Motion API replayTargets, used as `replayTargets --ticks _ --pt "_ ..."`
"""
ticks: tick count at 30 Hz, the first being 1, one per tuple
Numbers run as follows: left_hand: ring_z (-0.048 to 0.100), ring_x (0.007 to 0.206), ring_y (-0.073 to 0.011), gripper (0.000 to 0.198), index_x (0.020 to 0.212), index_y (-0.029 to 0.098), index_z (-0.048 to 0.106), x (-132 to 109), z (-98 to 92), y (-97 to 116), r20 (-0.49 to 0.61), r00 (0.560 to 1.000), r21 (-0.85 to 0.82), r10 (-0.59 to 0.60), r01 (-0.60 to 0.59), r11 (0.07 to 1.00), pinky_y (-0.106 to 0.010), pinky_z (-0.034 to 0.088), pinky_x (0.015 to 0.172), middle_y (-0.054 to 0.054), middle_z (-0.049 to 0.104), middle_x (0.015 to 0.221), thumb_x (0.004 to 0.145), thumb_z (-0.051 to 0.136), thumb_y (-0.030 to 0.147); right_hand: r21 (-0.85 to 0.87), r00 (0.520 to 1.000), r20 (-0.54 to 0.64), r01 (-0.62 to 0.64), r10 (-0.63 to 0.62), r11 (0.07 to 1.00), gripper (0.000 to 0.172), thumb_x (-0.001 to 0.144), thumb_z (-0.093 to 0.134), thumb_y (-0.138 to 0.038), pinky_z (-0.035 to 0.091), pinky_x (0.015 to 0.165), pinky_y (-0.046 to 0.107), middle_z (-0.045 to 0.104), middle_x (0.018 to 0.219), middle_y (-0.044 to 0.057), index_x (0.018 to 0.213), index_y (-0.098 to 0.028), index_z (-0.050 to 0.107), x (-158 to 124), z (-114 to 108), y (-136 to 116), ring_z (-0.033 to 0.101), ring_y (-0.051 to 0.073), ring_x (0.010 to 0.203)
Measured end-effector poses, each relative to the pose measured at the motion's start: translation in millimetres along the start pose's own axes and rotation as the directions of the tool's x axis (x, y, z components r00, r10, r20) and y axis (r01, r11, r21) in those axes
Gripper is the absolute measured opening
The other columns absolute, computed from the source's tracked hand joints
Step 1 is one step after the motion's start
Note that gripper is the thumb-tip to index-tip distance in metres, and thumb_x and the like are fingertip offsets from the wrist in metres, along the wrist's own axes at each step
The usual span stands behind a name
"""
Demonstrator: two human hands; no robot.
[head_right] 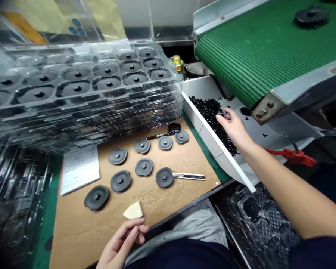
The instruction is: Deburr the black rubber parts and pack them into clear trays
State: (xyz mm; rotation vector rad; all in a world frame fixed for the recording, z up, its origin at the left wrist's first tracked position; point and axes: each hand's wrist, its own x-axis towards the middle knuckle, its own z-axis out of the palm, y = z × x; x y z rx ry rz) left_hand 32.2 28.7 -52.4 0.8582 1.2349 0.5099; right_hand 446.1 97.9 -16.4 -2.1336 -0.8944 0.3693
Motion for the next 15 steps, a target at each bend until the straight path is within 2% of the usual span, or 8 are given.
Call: replayTargets --ticks 3,4,6,7,8,10,12,15 --pt "0.057 0.065 -0.0129 0.021 0.088 0.020 0.069 8 6.5 11 0.049 0.998 -0.035 0.041 -0.039 0.999 -0.023 0.047 0.069 -0.002 0.068 0.076 0.079 0.064 0.038 0.213 0.989 0.095 0.094 -0.116 0.973 0.049 0.091 0.038 -0.043 0.048 0.088 0.035 0.054 0.126 0.015 0.133 -0.019 0.039 -72 -16 -21 0.057 0.022 0.110" --pt "0.059 0.067 -0.0130 0.020 0.088 0.020 0.069 10 9.4 15 0.066 0.996 -0.058 0.058 -0.055 0.997 -0.023 0.048 0.070 -0.002 0.068 0.077 0.080 0.063 0.038 0.392 0.980 0.116 0.105 -0.162 0.914 0.050 0.087 0.045 -0.045 0.047 0.091 0.038 0.054 0.125 0.015 0.131 -0.021 0.044 -98 -17 -27 0.056 0.025 0.112" --pt "0.063 0.081 -0.0155 0.019 0.093 0.022 0.068 13 14.9 21 0.115 0.988 -0.114 0.103 -0.090 0.989 -0.024 0.049 0.077 -0.004 0.070 0.087 0.083 0.060 0.036 0.611 0.952 0.263 -0.037 -0.159 0.791 0.049 0.083 0.048 -0.054 0.050 0.087 0.040 0.060 0.115 0.013 0.121 -0.023 0.055 -150 -8 -39 0.059 0.027 0.106" --pt "0.063 0.093 -0.0176 0.020 0.099 0.023 0.067 14 16.8 22 0.144 0.980 -0.150 0.134 -0.113 0.982 -0.026 0.049 0.083 -0.005 0.070 0.097 0.084 0.059 0.035 0.678 0.907 0.403 -0.205 -0.124 0.706 0.046 0.085 0.044 -0.055 0.052 0.081 0.041 0.064 0.109 0.012 0.116 -0.024 0.058 -174 2 -45 0.063 0.026 0.097" --pt "0.059 0.105 -0.0199 0.024 0.106 0.025 0.065 14 17.8 23 0.179 0.969 -0.191 0.170 -0.135 0.972 -0.028 0.047 0.090 -0.006 0.068 0.108 0.084 0.059 0.034 0.688 0.827 0.556 -0.407 -0.077 0.602 0.046 0.087 0.037 -0.055 0.054 0.075 0.040 0.066 0.102 0.011 0.112 -0.024 0.060 -196 15 -50 0.065 0.025 0.089" --pt "0.055 0.115 -0.0229 0.035 0.118 0.029 0.059 13 15.6 21 0.273 0.940 -0.269 0.205 -0.130 0.954 -0.031 0.047 0.092 -0.007 0.060 0.125 0.083 0.061 0.032 0.579 0.623 0.781 -0.708 -0.028 0.403 0.050 0.089 0.032 -0.056 0.053 0.065 0.037 0.069 0.091 0.012 0.104 -0.020 0.063 -233 46 -58 0.067 0.023 0.075" --pt "0.064 0.095 -0.0210 0.040 0.122 0.031 0.056 8 7.7 16 0.356 0.920 -0.326 0.166 -0.045 0.944 -0.031 0.053 0.079 -0.009 0.057 0.129 0.083 0.062 0.032 0.468 0.493 0.869 -0.841 0.030 0.274 0.051 0.090 0.033 -0.056 0.050 0.057 0.032 0.070 0.084 0.011 0.100 -0.017 0.064 -259 76 -63 0.066 0.020 0.065" --pt "0.065 0.072 -0.0158 0.045 0.123 0.030 0.055 -4 -11.3 5 0.358 0.930 -0.372 0.086 0.058 0.927 -0.029 0.054 0.064 -0.010 0.057 0.127 0.079 0.065 0.034 0.393 0.422 0.902 -0.888 0.085 0.238 0.050 0.091 0.037 -0.055 0.045 0.049 0.026 0.069 0.074 0.009 0.093 -0.014 0.065 -282 103 -69 0.062 0.017 0.054"
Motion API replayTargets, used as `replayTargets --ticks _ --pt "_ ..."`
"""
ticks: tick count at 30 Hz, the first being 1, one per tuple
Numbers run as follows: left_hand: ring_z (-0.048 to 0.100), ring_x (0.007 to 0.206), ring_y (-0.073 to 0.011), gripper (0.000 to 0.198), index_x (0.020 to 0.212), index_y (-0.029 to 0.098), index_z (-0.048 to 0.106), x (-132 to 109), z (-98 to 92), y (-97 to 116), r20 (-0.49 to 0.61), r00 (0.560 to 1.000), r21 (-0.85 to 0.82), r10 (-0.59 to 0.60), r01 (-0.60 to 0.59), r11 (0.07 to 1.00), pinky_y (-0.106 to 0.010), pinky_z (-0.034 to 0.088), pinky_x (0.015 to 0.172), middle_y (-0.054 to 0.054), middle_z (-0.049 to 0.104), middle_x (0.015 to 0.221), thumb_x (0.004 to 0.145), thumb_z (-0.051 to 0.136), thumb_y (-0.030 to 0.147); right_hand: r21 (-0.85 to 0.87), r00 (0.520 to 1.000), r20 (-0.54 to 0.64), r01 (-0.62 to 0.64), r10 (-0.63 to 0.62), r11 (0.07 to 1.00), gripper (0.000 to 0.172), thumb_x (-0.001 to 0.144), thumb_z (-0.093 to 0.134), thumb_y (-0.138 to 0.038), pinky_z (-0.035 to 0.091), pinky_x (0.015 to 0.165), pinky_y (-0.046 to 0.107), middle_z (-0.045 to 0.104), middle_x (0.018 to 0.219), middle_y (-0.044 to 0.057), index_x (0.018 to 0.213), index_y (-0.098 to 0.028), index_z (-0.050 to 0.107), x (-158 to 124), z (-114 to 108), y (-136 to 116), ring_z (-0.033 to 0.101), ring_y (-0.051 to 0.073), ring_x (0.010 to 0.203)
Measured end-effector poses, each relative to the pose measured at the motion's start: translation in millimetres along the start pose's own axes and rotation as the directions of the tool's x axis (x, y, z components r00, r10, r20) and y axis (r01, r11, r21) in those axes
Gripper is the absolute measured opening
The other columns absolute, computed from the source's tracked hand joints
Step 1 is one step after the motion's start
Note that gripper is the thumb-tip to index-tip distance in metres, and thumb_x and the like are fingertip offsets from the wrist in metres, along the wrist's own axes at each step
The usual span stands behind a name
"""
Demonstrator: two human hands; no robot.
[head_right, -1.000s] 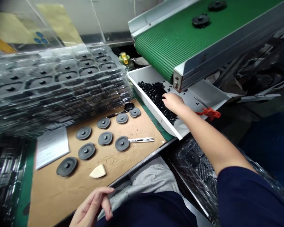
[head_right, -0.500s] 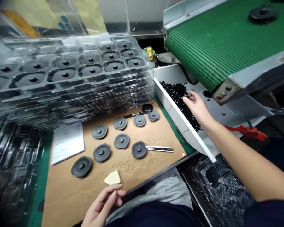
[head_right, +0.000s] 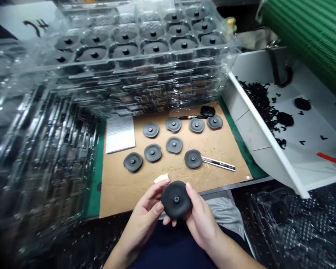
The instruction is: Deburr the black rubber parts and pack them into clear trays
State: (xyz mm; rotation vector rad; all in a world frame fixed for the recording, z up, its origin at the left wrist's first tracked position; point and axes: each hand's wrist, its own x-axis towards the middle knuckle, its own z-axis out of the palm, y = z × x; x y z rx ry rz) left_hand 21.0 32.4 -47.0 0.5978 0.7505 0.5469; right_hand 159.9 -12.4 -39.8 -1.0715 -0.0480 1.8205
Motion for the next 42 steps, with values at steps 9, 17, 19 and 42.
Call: replayTargets --ticks 9,17,19,42 --pt "0.067 0.081 -0.0233 0.081 0.128 0.023 0.051 -50 -29.3 -14 -0.055 0.998 -0.165 -0.002 -0.007 0.986 -0.027 0.053 0.063 -0.013 0.064 0.111 0.056 0.081 0.045 -0.406 0.934 0.217 -0.179 0.285 0.896 0.068 0.089 0.025 -0.066 0.044 0.041 0.021 0.065 0.062 0.007 0.100 -0.009 0.061 0 20 33 0.060 0.014 0.043" --pt "0.052 0.120 -0.0294 0.053 0.121 0.027 0.054 -72 -40.8 -13 -0.272 0.941 -0.424 0.201 -0.304 0.853 -0.044 0.041 0.103 -0.007 0.050 0.137 0.073 0.070 0.044 -0.955 0.855 0.277 0.297 -0.438 -0.024 0.041 0.087 0.048 -0.048 0.051 0.066 0.032 0.059 0.107 0.012 0.113 -0.019 0.062 43 -6 7 0.062 0.017 0.072" --pt "0.051 0.122 -0.0276 0.049 0.122 0.026 0.054 -74 -41.2 -11 -0.284 0.933 -0.459 0.221 -0.335 0.823 -0.039 0.042 0.103 -0.006 0.052 0.136 0.077 0.067 0.039 -0.940 0.829 0.328 0.332 -0.453 -0.074 0.036 0.085 0.054 -0.042 0.050 0.078 0.038 0.048 0.124 0.013 0.114 -0.022 0.061 56 -10 16 0.060 0.021 0.090" --pt "0.062 0.104 -0.0225 0.054 0.120 0.022 0.058 -52 16.8 0 -0.303 0.928 -0.240 0.215 -0.292 0.926 -0.030 0.049 0.092 -0.007 0.067 0.111 0.069 0.076 0.029 -0.636 0.516 0.707 0.763 -0.484 -0.114 0.024 0.088 0.049 -0.010 0.050 0.080 0.026 0.064 0.093 0.006 0.106 -0.014 0.064 -33 67 -26 0.059 0.014 0.086"
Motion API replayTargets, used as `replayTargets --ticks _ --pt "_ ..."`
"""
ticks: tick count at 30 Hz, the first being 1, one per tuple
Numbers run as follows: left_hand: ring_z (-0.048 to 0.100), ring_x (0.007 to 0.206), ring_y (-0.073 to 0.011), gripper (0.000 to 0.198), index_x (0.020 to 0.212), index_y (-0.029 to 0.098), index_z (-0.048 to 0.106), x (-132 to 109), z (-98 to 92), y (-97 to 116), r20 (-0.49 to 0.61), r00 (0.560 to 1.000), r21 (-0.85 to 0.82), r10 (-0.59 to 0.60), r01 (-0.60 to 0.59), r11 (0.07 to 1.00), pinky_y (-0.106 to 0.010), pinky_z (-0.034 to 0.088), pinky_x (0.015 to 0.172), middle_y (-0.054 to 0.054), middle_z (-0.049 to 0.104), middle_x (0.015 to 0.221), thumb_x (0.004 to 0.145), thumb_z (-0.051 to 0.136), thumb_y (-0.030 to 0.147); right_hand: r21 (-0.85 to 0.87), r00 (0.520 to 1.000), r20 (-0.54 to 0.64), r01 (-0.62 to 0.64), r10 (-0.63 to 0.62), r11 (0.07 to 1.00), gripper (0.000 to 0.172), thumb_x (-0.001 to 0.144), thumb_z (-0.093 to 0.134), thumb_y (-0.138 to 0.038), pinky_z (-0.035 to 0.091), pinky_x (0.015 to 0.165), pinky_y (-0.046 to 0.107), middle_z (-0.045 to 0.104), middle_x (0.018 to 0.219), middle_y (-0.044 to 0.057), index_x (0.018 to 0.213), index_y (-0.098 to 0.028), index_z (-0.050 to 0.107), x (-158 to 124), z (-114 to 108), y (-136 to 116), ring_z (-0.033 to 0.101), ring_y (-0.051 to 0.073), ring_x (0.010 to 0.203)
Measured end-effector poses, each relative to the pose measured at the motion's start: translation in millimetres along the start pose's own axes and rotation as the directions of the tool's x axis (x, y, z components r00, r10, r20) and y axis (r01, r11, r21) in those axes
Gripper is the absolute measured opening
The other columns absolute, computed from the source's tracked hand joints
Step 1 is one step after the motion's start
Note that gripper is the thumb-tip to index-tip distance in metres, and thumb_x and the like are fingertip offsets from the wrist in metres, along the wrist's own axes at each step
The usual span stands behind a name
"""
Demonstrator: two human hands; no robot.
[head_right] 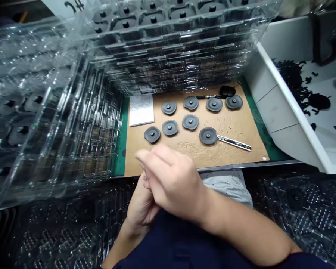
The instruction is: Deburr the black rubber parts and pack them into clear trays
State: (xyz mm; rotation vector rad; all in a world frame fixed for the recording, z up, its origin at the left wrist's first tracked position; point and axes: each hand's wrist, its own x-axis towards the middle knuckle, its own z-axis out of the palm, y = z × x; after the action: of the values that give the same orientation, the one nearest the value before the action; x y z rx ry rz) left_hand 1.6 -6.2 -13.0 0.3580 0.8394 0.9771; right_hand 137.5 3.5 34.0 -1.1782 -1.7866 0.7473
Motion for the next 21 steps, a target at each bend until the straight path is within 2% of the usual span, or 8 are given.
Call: replayTargets --ticks 1,5,9,12,14,17,19,21 --pt "0.063 0.103 -0.0231 0.055 0.119 0.023 0.059 0 1.8 0 0.015 1.000 -0.007 -0.010 0.010 1.000 -0.031 0.049 0.093 -0.006 0.067 0.112 0.067 0.078 0.028 0.028 1.000 -0.001 0.007 -0.007 1.000 0.026 0.088 0.049 -0.009 0.050 0.081 0.026 0.064 0.095 0.007 0.109 -0.013 0.062 -4 -3 0 0.059 0.013 0.087" --pt "0.064 0.102 -0.0217 0.061 0.117 0.025 0.060 2 9.4 -3 0.025 0.999 -0.015 -0.039 0.039 0.999 -0.029 0.051 0.089 -0.005 0.066 0.116 0.060 0.083 0.022 0.101 0.982 0.174 -0.095 0.076 0.990 0.023 0.086 0.051 -0.007 0.049 0.074 0.019 0.063 0.087 0.003 0.102 -0.015 0.065 -11 -14 1 0.059 0.009 0.079" --pt "0.062 0.106 -0.0224 0.052 0.114 0.020 0.062 2 22.3 -7 0.016 0.997 0.035 -0.074 0.073 0.997 -0.028 0.048 0.093 -0.007 0.068 0.110 0.065 0.079 0.023 -0.028 0.999 -0.044 0.001 -0.003 1.000 0.023 0.087 0.050 -0.009 0.050 0.080 0.025 0.064 0.090 0.007 0.106 -0.010 0.064 -9 -18 8 0.060 0.013 0.084" --pt "0.063 0.103 -0.0225 0.052 0.112 0.023 0.063 -1 27.6 -4 -0.010 0.996 0.045 -0.086 0.087 0.995 -0.030 0.049 0.092 -0.005 0.068 0.112 0.063 0.081 0.021 0.027 0.996 0.029 0.088 -0.088 0.996 0.024 0.087 0.052 -0.009 0.050 0.081 0.025 0.066 0.092 0.006 0.108 -0.011 0.063 -24 -25 13 0.060 0.013 0.084" --pt "0.064 0.101 -0.0239 0.063 0.112 0.024 0.063 -2 27.5 -3 0.008 0.995 0.027 -0.104 0.103 0.994 -0.031 0.051 0.089 -0.005 0.067 0.113 0.054 0.086 0.025 0.059 0.992 0.117 0.046 -0.052 0.997 0.023 0.086 0.053 -0.008 0.050 0.079 0.022 0.065 0.091 0.004 0.106 -0.013 0.064 -38 -33 16 0.060 0.011 0.082" --pt "0.066 0.095 -0.0188 0.068 0.111 0.023 0.064 -1 27.9 -6 0.026 0.989 0.016 -0.147 0.146 0.989 -0.023 0.052 0.082 -0.004 0.069 0.108 0.048 0.088 0.025 -0.080 0.997 0.031 -0.066 0.069 0.995 0.024 0.087 0.052 -0.008 0.048 0.075 0.023 0.064 0.088 0.005 0.107 -0.012 0.064 -44 -42 18 0.058 0.011 0.080" --pt "0.065 0.093 -0.0160 0.059 0.113 0.022 0.063 -2 30.5 -10 -0.018 0.986 0.047 -0.166 0.167 0.985 -0.020 0.051 0.081 -0.003 0.068 0.107 0.058 0.084 0.023 -0.171 0.998 -0.066 0.005 -0.017 0.985 0.024 0.087 0.052 -0.011 0.046 0.073 0.027 0.065 0.089 0.006 0.108 -0.013 0.064 -35 -42 20 0.056 0.013 0.078" --pt "0.064 0.093 -0.0183 0.051 0.111 0.021 0.064 -4 33.1 -11 -0.068 0.984 0.100 -0.167 0.173 0.980 -0.024 0.052 0.081 -0.004 0.068 0.101 0.063 0.080 0.025 -0.130 0.976 -0.045 0.207 -0.214 0.970 0.023 0.090 0.049 -0.015 0.043 0.070 0.030 0.066 0.089 0.004 0.106 -0.017 0.065 -23 -41 23 0.054 0.014 0.075"
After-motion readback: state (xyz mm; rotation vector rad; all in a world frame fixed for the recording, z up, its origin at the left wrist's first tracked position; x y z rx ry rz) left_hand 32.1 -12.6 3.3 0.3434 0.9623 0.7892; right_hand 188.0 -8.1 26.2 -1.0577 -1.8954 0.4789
